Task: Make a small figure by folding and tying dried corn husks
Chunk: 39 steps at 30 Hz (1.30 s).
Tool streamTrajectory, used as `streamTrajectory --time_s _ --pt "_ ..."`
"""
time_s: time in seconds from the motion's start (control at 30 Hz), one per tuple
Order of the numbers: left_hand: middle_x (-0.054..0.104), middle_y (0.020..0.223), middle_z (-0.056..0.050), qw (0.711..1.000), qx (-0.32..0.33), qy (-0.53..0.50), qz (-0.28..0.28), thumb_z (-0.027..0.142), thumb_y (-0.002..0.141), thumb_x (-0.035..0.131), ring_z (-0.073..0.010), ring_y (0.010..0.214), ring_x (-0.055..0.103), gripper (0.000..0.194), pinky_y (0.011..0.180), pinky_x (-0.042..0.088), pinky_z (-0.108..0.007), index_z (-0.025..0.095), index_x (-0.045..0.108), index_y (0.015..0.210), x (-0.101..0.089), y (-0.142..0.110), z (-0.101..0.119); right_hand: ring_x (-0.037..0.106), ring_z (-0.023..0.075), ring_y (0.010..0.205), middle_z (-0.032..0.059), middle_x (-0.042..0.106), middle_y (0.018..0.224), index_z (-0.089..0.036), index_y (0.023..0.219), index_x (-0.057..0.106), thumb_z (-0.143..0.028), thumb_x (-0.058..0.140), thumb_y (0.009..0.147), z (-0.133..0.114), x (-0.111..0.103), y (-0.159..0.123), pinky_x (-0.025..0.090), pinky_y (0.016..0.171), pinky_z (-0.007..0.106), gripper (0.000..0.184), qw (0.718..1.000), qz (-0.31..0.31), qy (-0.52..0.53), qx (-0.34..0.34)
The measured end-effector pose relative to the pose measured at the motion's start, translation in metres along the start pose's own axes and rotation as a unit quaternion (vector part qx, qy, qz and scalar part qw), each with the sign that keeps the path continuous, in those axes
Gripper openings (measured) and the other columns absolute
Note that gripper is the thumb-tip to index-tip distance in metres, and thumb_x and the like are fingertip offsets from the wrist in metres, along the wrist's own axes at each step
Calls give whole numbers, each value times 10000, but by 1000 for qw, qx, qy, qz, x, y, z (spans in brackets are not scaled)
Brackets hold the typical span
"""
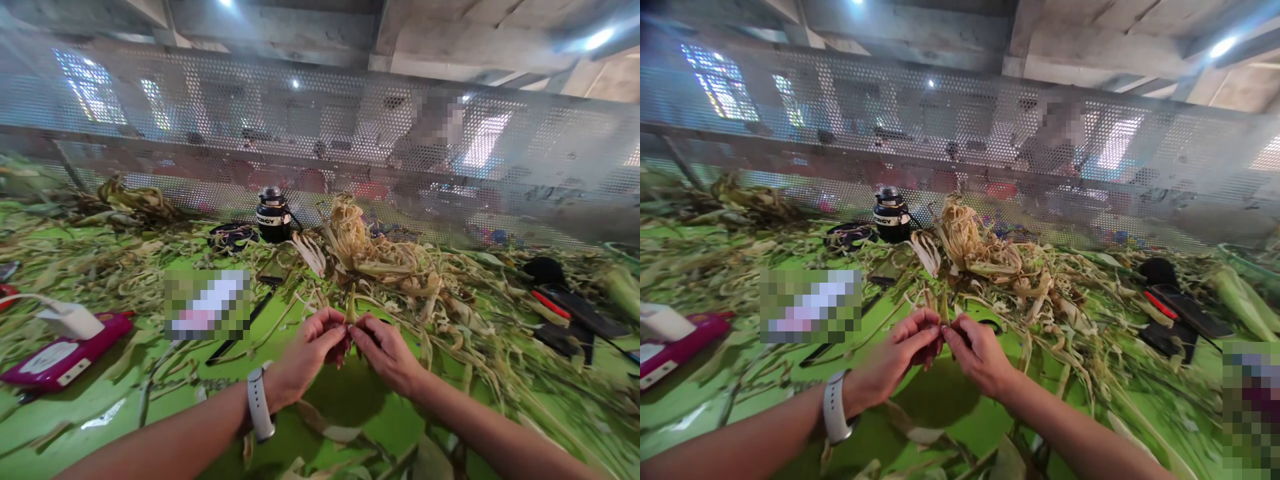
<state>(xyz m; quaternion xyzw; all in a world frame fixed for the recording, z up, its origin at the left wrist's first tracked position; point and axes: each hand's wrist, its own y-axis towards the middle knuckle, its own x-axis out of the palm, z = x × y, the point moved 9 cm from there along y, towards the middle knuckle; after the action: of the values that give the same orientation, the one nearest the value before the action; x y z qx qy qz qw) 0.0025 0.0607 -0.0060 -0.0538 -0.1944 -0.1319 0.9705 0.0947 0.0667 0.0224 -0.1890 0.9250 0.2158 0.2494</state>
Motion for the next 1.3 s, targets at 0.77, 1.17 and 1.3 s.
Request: streamTrajectory --time_s 0.77,1.17,1.3 --pt "552 762 5 982 97 159 -1 350 811 565 -124 665 504 182 615 410 -247 178 521 848 7 -7 19 475 116 606 -21 497 657 -198 729 484 -405 399 908 4 -2 -5 388 567 221 286 993 67 88 40" --pt "513 690 16 982 76 166 -49 381 847 527 -114 618 452 206 595 382 -236 175 524 840 10 -3 10 422 100 559 -43 442 644 -193 831 504 -380 469 884 12 -3 -4 371 500 202 197 989 52 127 55" --pt "508 734 8 980 82 166 -71 407 838 541 -122 658 457 222 603 405 -230 186 529 859 9 1 6 520 141 711 14 526 794 -201 904 621 -332 555 842 -6 -17 -1 450 612 243 159 992 98 69 -29"
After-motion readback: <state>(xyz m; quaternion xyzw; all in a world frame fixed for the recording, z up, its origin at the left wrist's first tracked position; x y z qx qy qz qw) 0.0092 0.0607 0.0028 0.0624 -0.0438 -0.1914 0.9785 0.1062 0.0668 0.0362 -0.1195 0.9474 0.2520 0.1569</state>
